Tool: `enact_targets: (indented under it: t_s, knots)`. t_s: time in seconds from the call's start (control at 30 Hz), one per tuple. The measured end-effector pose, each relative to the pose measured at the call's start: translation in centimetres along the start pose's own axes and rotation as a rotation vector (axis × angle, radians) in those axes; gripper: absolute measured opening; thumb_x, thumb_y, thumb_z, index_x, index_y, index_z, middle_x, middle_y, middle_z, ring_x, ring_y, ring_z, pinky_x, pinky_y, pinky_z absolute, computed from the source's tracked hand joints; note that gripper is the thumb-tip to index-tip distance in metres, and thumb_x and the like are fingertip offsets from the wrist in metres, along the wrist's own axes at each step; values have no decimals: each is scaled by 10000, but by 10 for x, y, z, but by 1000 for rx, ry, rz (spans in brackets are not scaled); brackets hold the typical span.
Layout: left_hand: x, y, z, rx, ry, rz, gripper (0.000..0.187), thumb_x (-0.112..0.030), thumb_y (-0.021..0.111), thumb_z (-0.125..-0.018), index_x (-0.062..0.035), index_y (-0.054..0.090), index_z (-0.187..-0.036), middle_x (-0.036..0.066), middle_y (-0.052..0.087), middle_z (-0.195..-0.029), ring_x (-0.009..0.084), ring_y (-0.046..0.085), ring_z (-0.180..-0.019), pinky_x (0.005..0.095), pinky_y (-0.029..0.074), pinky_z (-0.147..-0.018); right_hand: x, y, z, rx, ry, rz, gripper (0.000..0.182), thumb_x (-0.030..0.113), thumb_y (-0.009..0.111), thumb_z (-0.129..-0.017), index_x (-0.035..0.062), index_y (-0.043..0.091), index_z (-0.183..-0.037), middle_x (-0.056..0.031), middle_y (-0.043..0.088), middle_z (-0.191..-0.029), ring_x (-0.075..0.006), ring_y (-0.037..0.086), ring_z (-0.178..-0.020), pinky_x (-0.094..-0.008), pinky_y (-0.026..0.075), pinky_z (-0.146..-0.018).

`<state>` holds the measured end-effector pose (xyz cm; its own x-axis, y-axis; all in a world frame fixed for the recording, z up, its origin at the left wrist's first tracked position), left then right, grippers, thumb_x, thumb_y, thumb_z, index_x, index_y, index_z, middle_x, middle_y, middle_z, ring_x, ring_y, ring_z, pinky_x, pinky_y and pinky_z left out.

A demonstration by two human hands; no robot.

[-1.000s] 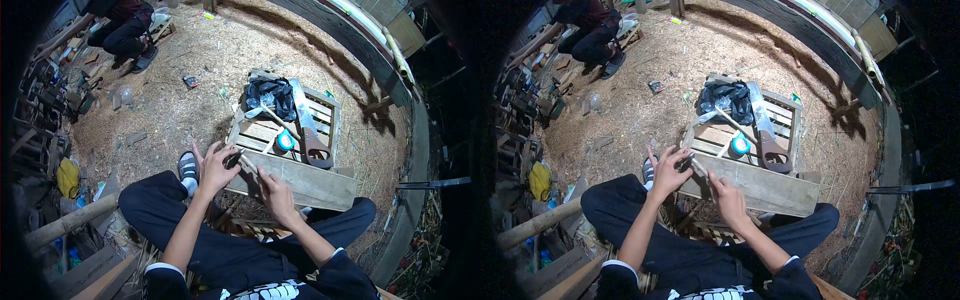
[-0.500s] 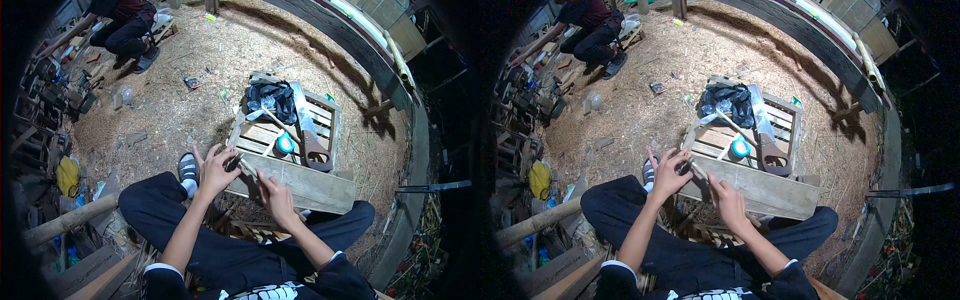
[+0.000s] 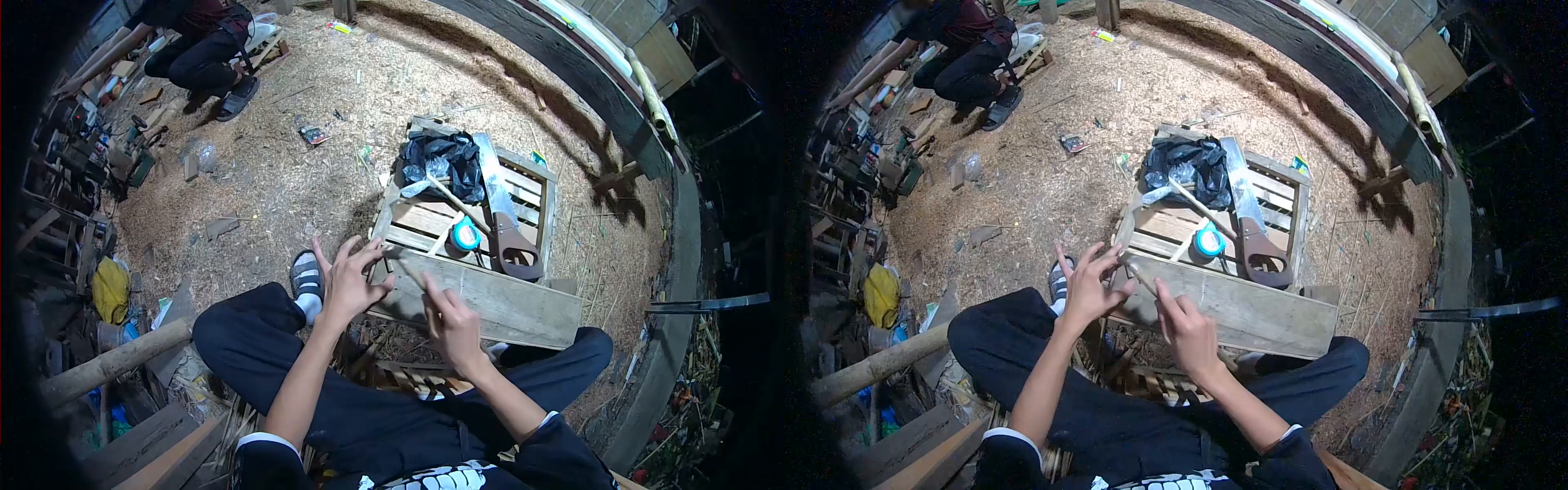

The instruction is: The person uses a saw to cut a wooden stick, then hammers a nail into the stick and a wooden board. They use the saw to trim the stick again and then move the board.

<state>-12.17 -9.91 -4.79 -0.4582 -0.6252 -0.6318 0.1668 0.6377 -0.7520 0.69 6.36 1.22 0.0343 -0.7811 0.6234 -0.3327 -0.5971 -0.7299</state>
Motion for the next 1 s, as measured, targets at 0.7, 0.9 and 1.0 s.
enact_targets:
  t_s: [0.7, 0.9, 1.0]
  knots:
    - [0, 1, 0, 29, -4, -7, 476, -457, 843, -780, -120, 776, -1110, -11, 689, -1437, 270, 504, -1454, 707, -119, -1236, 6, 4, -4, 100, 36, 101, 513, 139, 691, -980, 195, 615, -1484, -130, 615, -835, -353, 658, -673, -477, 521, -604]
    - [5, 5, -2, 51, -50, -16, 480, -510, 830, -824, -185, 788, -1175, -22, 694, -1429, 270, 496, -1467, 693, -116, -1246, -11, 13, 4, 135, 40, 154, 556, 95, 713, -963, 177, 600, -1502, -129, 604, -818, -330, 643, -645, -450, 522, -598]
    - [4, 4, 1, 53, -56, -17, 458, -493, 824, -847, -194, 787, -1192, -30, 697, -1423, 261, 491, -1474, 693, -124, -1244, 5, -6, 3, -13, 90, -37, 480, 170, 659, -1012, 215, 608, -1487, -149, 646, -850, -378, 671, -687, -493, 534, -618]
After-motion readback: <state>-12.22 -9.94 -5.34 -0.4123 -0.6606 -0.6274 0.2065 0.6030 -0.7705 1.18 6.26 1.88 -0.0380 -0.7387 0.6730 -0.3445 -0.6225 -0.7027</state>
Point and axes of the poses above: each hand's wrist, its own z-axis away from the middle knuckle, its own y-axis out of the palm, x = y × z, the point moved 9 cm from there along -z, towards the middle knuckle
